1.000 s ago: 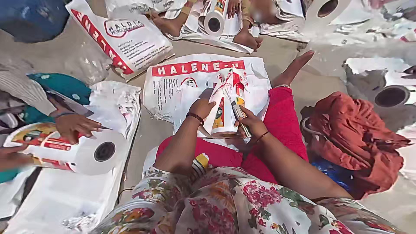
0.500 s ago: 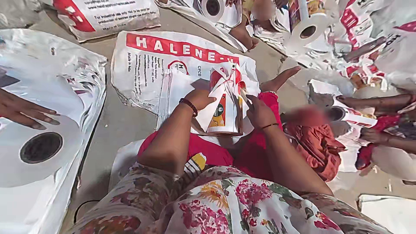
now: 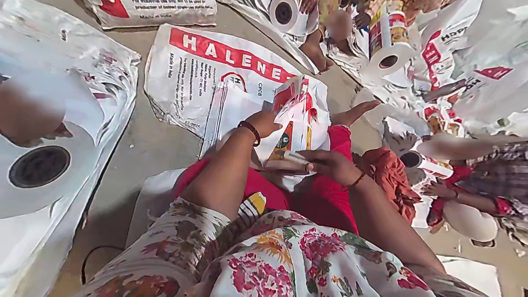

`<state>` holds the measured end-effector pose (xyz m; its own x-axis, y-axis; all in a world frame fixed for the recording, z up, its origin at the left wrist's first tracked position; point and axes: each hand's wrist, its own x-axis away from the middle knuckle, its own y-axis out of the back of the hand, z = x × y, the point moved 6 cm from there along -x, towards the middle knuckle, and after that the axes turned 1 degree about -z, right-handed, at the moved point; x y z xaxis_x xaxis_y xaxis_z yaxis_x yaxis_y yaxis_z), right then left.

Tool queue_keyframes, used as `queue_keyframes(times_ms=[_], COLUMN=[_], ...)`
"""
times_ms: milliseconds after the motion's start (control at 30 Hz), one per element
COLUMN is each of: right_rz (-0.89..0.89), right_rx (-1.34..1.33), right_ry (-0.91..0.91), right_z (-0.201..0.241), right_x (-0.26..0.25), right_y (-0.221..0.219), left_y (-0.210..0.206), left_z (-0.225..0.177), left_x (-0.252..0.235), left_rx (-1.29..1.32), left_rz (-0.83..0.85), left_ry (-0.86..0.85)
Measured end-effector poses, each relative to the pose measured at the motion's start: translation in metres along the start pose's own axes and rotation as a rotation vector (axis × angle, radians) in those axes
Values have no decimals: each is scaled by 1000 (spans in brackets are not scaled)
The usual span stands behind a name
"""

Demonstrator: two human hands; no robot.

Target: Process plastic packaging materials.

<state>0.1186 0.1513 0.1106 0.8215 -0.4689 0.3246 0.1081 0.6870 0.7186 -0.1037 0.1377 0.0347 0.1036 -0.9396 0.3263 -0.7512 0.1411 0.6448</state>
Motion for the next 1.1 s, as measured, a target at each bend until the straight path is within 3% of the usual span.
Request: queue_keyframes(times_ms=[167, 300, 367, 467, 867, 1100], right_rz=[-465, -561, -552, -527, -315, -341], right_rx=[165, -206, -371, -350, 256, 272], right_ry=[-344, -438, -480, -497, -500, -510], right_z=[-51, -78, -83, -80, -59, -48], right_x=[-11, -24, -34, -55, -160, -173], right_y=[48, 31, 23, 29, 101, 116], left_y=[-2, 0, 1, -2, 0, 1], left_z=[0, 10, 12, 16, 17, 16], left_x=[-1, 4, 1, -1, -4, -7], left_rx=[46, 112, 100, 111, 89, 67], left_rz=[0, -24, -31, -28, 73, 101], left_ry=[30, 94, 110, 148, 104, 67])
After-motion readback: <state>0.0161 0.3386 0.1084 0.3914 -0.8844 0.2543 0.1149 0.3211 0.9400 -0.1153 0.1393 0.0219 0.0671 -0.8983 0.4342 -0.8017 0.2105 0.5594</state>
